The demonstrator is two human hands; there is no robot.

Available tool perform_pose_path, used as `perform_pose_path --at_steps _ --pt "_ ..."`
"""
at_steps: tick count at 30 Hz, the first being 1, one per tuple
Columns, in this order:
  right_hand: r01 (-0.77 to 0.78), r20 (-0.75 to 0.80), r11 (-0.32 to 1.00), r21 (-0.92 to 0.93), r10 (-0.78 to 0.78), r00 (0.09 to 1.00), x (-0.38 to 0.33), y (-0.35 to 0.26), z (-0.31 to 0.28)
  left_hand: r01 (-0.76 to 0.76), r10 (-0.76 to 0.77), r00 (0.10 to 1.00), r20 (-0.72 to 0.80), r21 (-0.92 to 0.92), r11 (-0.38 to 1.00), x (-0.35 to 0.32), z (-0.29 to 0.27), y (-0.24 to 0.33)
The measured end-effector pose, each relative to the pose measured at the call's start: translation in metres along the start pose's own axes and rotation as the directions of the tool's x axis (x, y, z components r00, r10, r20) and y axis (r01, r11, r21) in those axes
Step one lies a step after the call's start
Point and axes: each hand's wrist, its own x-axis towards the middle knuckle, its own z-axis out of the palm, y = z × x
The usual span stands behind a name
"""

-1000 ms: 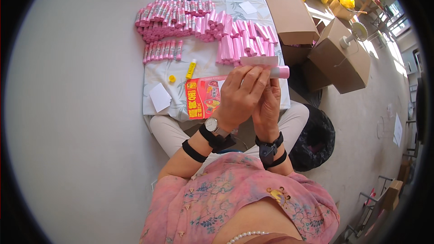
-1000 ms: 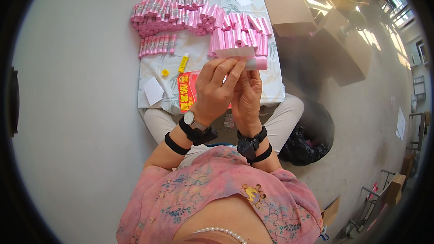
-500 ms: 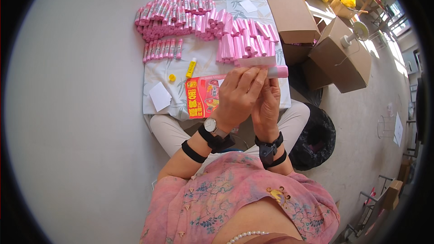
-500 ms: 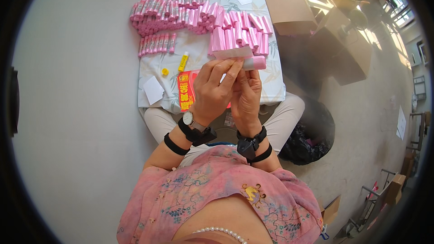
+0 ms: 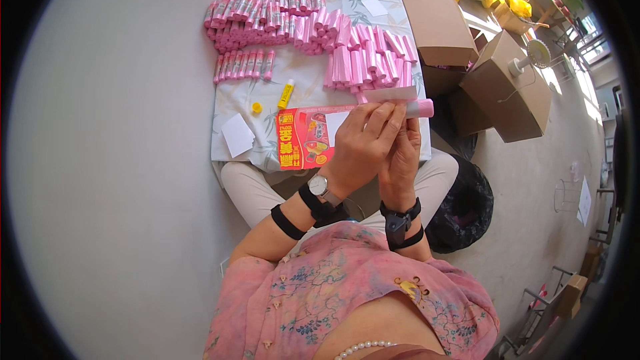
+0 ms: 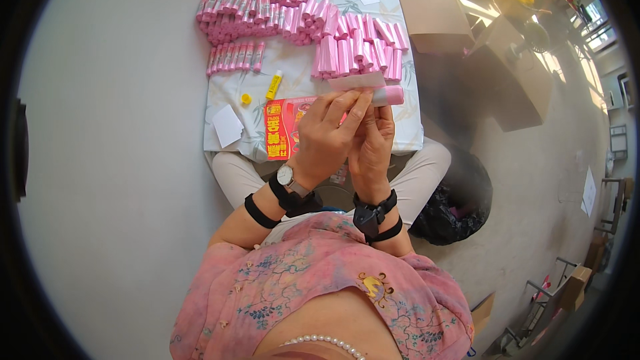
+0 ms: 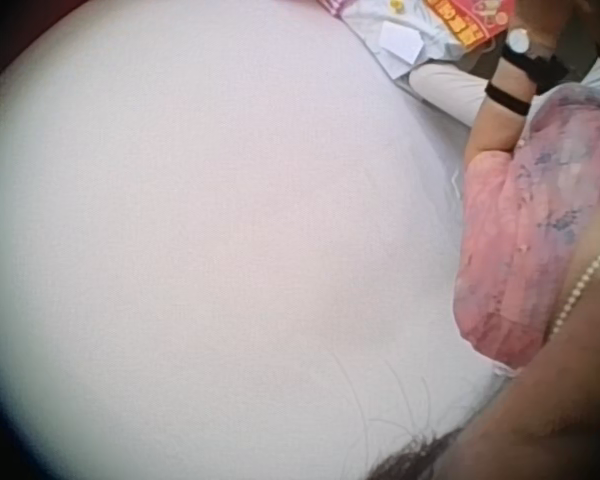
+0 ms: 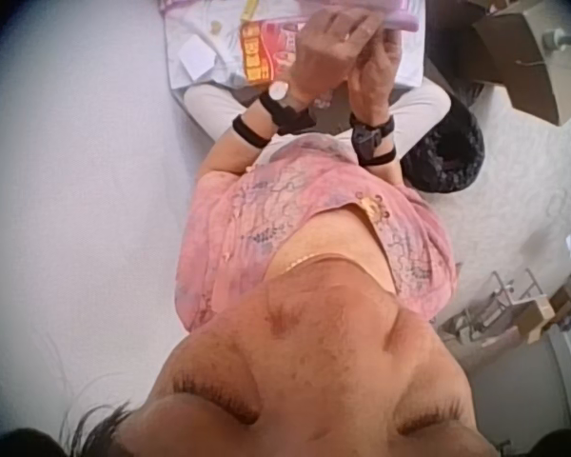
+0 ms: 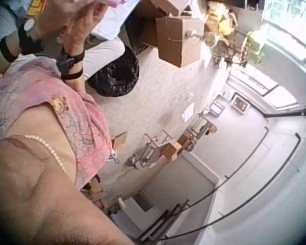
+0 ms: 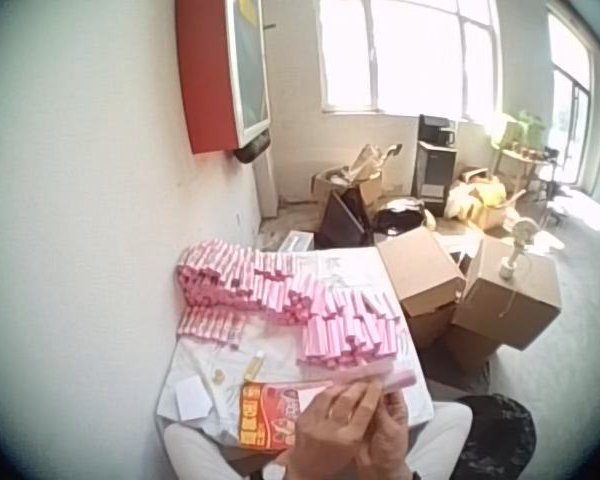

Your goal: The recorder applies paper labels to pink plastic tubes using a glue stick.

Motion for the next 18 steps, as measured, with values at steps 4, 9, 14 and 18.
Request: perform_pose_path --at_steps 4,9,14,18 --pt "0.0 0.002 1.0 -0.009 0.0 1.0 0.001 0.002 -0.003 0.034 -0.034 0.999 0.029 0.009 0.999 -0.002 0.0 -0.001" --pt "0.0 0.026 0.997 -0.076 0.002 1.0 0.002 -0.002 -0.01 0.079 -0.075 0.995 0.072 -0.051 0.996 -0.003 -0.001 -0.005" --pt "0.012 -0.011 0.994 -0.104 -0.013 1.0 0.002 -0.004 -0.009 0.075 -0.066 0.993 0.101 -0.085 0.994 0.0 0.0 -0.008" --pt "0.003 -0.052 0.995 -0.104 -0.009 0.999 0.002 -0.005 -0.006 0.103 -0.097 0.992 0.075 -0.082 0.991 0.003 0.001 -0.005"
